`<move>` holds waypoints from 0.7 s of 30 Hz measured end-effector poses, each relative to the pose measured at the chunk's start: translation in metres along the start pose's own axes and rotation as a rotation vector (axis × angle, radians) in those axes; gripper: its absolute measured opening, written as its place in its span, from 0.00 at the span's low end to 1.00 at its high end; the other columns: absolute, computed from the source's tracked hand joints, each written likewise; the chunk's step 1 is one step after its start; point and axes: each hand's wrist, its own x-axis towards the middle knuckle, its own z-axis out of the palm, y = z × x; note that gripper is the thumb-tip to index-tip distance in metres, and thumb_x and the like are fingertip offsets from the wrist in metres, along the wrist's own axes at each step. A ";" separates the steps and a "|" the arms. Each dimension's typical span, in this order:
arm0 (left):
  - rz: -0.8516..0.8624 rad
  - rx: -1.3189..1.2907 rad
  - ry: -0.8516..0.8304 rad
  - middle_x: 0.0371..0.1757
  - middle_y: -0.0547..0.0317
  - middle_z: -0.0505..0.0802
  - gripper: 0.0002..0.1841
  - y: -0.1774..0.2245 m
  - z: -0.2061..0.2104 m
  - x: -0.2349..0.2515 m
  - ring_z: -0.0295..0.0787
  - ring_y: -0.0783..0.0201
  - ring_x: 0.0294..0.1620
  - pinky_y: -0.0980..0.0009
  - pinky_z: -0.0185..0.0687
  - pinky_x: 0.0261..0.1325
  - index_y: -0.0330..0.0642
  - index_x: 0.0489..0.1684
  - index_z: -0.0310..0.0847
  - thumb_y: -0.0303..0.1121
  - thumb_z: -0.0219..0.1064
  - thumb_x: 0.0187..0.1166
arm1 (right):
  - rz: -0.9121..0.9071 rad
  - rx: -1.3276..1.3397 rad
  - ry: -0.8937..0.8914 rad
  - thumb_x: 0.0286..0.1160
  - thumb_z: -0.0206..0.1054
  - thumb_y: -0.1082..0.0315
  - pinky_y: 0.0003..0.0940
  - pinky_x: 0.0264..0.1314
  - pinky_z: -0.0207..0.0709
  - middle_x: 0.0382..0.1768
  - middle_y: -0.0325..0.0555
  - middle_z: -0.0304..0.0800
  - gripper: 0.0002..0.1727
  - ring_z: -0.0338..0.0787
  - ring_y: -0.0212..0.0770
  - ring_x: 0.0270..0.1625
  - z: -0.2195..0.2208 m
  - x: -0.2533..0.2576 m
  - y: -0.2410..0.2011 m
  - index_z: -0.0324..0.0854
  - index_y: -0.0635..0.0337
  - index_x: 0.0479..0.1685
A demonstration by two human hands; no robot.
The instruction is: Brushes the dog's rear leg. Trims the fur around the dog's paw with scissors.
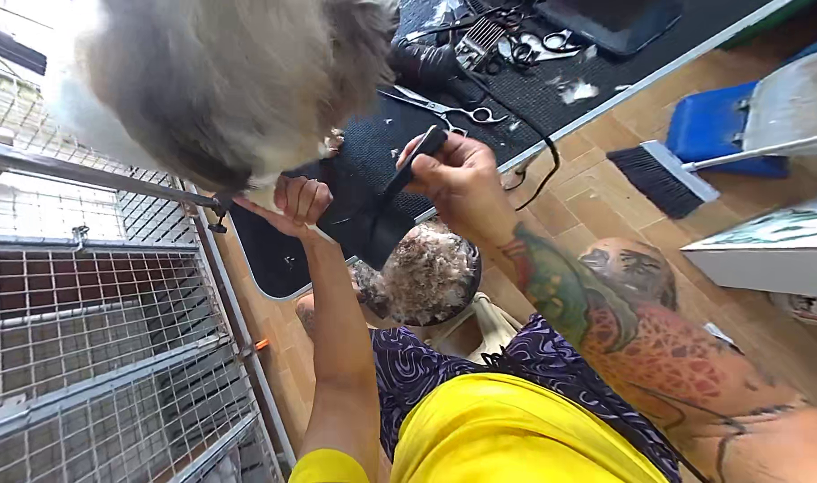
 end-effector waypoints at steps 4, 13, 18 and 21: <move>-0.054 0.015 0.114 0.08 0.69 0.71 0.45 0.015 0.022 0.016 0.64 0.73 0.06 0.77 0.61 0.12 0.47 0.20 0.77 0.84 0.41 0.69 | -0.122 0.079 0.288 0.81 0.68 0.73 0.53 0.59 0.92 0.47 0.51 0.90 0.12 0.95 0.49 0.48 -0.011 0.033 0.001 0.76 0.66 0.58; -0.129 0.287 0.202 0.12 0.66 0.73 0.45 -0.014 0.014 0.064 0.70 0.66 0.14 0.66 0.74 0.26 0.48 0.20 0.76 0.85 0.40 0.65 | -0.260 -0.507 0.456 0.54 0.81 0.73 0.46 0.49 0.89 0.44 0.47 0.96 0.15 0.95 0.42 0.47 0.009 0.105 0.050 0.78 0.60 0.36; -0.114 0.131 0.230 0.09 0.69 0.70 0.44 -0.017 0.010 0.044 0.66 0.69 0.11 0.70 0.69 0.20 0.49 0.16 0.76 0.86 0.45 0.62 | -0.108 -1.032 0.162 0.65 0.82 0.58 0.54 0.61 0.83 0.47 0.54 0.92 0.20 0.91 0.50 0.52 -0.010 0.103 0.047 0.90 0.63 0.50; -0.104 0.106 0.270 0.09 0.68 0.68 0.44 -0.017 0.006 0.028 0.64 0.69 0.09 0.71 0.66 0.17 0.49 0.15 0.73 0.85 0.40 0.66 | -0.247 -1.135 0.076 0.70 0.78 0.54 0.45 0.62 0.86 0.52 0.52 0.92 0.21 0.92 0.46 0.54 -0.025 0.093 0.035 0.91 0.62 0.51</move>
